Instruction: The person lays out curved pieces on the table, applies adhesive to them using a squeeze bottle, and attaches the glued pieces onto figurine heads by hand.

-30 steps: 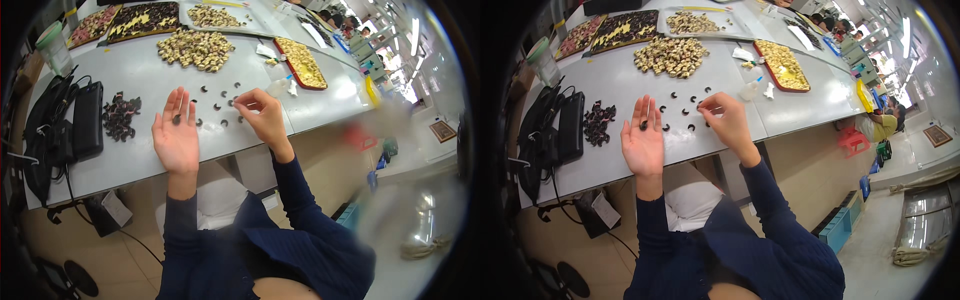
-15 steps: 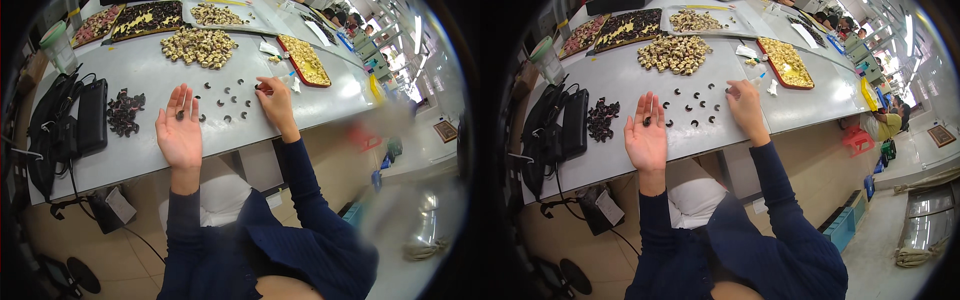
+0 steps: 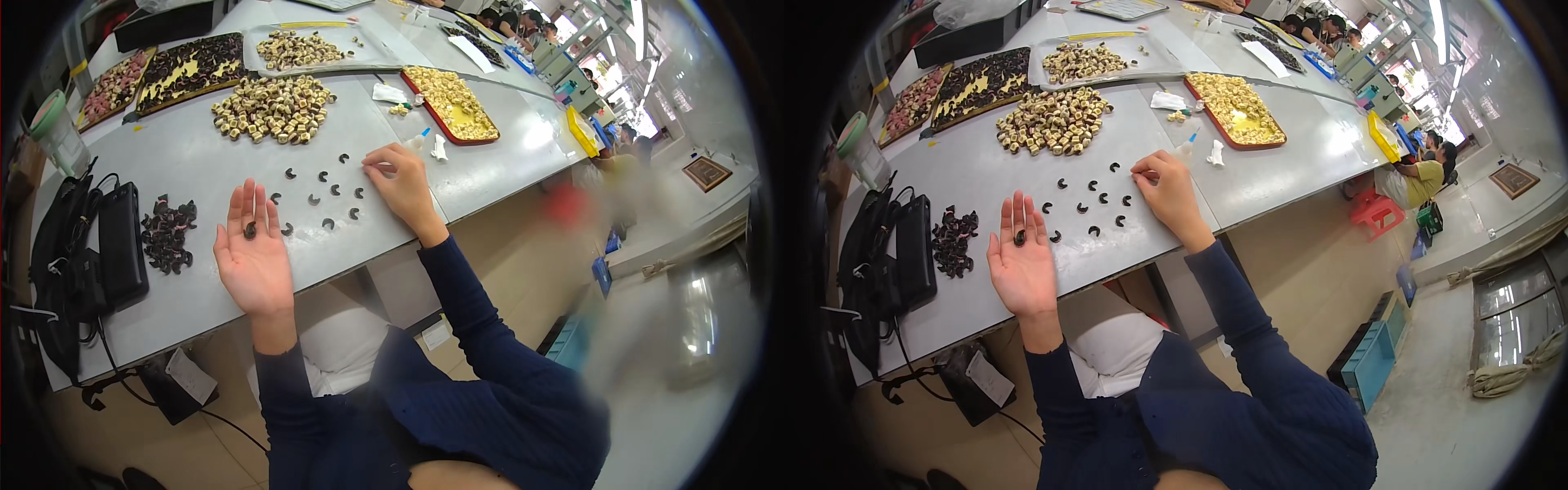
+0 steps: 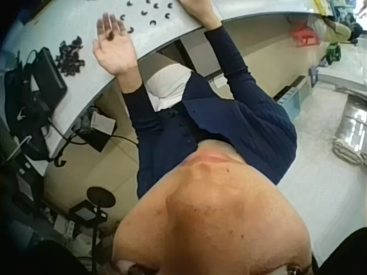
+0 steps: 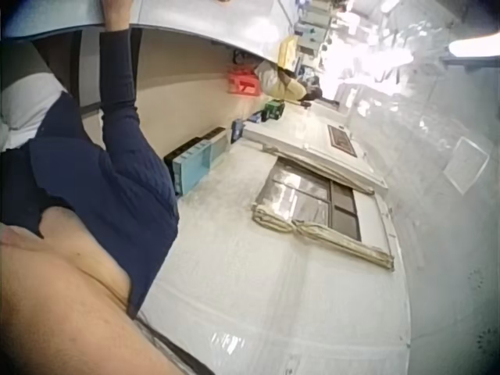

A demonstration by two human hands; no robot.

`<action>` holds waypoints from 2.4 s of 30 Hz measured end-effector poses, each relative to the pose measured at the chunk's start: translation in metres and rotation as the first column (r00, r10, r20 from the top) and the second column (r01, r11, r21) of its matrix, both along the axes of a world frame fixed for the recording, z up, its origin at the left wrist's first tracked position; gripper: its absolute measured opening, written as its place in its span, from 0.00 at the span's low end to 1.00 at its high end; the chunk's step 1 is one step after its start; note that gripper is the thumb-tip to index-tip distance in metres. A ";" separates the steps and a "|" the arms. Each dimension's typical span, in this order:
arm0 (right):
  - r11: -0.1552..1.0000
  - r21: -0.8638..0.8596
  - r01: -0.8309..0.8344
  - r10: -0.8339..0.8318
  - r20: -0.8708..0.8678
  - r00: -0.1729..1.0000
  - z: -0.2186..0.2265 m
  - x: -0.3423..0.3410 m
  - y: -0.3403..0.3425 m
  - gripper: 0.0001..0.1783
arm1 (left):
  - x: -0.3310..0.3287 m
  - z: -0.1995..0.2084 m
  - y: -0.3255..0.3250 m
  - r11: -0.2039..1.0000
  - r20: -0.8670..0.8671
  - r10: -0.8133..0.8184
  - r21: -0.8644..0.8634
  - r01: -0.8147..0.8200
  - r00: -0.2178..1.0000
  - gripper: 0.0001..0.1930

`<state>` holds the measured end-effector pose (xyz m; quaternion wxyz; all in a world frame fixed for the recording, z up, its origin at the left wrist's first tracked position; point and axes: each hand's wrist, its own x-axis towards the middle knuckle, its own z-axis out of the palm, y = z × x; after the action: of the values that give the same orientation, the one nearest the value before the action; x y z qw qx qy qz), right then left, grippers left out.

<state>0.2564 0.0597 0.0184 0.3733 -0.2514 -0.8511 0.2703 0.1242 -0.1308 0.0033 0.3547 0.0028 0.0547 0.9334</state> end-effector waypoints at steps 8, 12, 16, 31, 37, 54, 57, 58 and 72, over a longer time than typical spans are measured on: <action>0.996 -0.092 -0.002 0.005 0.031 1.000 -0.005 0.004 0.001 0.08 | 0.000 0.000 0.002 1.000 0.011 0.001 -0.002 -0.001 1.000 0.24; 0.999 -0.053 0.012 -0.008 0.073 0.997 -0.005 0.008 0.000 0.10 | -0.002 -0.005 0.001 0.999 0.010 -0.001 0.048 0.000 1.000 0.23; 0.997 0.072 0.014 -0.011 -0.039 0.999 0.003 0.005 -0.011 0.10 | -0.001 -0.001 0.003 1.000 0.001 0.011 0.021 -0.011 1.000 0.24; 0.872 0.212 -0.441 0.439 0.059 0.897 0.024 -0.066 -0.111 0.17 | 0.001 0.004 -0.001 0.994 -0.199 -0.111 0.003 0.113 0.974 0.30; 0.878 0.164 -0.450 0.451 0.031 0.892 0.026 -0.060 -0.107 0.16 | 0.002 0.003 0.004 0.990 -0.198 -0.138 -0.003 0.140 0.970 0.28; 0.944 0.020 -0.331 0.331 -0.047 0.942 0.034 -0.047 -0.075 0.08 | 0.002 0.002 0.003 0.998 -0.190 -0.068 -0.020 0.065 0.979 0.24; 0.951 0.018 -0.309 0.310 -0.081 0.947 0.029 -0.042 -0.046 0.07 | 0.002 0.004 0.001 0.998 -0.154 -0.066 0.005 0.068 0.986 0.23; 0.957 -0.032 -0.290 0.286 -0.095 0.954 0.028 -0.042 -0.039 0.06 | 0.001 0.005 0.000 0.998 -0.142 -0.067 0.006 0.068 0.988 0.23; 0.980 0.143 -0.141 0.115 0.180 0.977 0.006 -0.062 0.016 0.04 | 0.000 0.001 0.004 0.997 -0.131 -0.073 0.006 0.075 0.989 0.22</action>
<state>0.1940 0.0757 0.0240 0.2993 -0.1883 -0.9127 0.2045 0.1238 -0.1270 0.0039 0.3848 0.0677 0.0725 0.9177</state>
